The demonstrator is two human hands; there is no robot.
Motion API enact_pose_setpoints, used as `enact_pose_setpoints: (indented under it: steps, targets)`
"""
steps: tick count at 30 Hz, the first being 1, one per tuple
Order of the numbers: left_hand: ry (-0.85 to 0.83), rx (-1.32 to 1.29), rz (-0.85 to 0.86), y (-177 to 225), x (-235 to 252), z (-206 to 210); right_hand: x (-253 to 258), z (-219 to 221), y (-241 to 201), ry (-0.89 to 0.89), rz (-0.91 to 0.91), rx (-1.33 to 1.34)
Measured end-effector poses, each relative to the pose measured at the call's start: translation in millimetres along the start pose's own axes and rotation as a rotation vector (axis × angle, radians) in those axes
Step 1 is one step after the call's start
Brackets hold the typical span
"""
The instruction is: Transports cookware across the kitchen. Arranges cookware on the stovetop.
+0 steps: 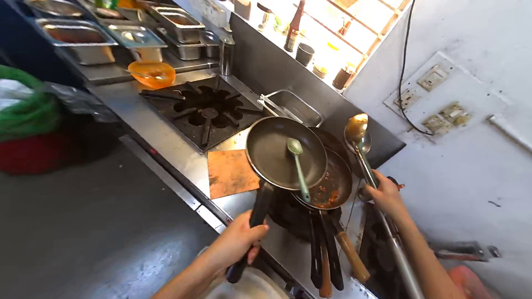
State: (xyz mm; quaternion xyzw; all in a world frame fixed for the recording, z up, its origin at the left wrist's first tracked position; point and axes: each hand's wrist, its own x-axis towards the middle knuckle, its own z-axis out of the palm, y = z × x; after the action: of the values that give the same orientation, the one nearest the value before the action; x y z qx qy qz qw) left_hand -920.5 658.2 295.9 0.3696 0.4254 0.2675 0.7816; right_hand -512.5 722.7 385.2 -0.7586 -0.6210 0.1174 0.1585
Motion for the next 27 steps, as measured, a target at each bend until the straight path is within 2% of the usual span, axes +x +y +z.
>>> enact_pose_setpoints:
  steps: [5,9,12,15,19,23,27]
  targets:
    - [-0.141,-0.019,-0.042,-5.5,39.0,53.4,-20.1,6.1,-21.9,-0.072,-0.029,0.058]
    - [-0.112,-0.085,-0.123,-28.4,62.3,96.3,-24.2,40.1,-30.0,-0.215,0.002,0.049]
    - [-0.073,-0.100,-0.107,-48.7,72.7,115.6,-19.7,63.8,-29.6,-0.272,0.006,-0.004]
    - [-0.124,0.043,-0.026,-59.5,82.3,120.7,-12.0,70.4,-36.3,-0.327,0.034,-0.071]
    - [-0.366,0.345,-0.041,-55.2,93.0,118.0,2.0,79.8,-43.7,-0.339,0.053,-0.166]
    - [-0.518,0.404,-0.098,-48.3,94.9,111.2,12.6,93.0,-59.8,-0.348,0.079,-0.280]
    - [-0.583,0.435,-0.079,-52.9,88.8,93.9,11.6,98.2,-77.0,-0.407,0.126,-0.395]
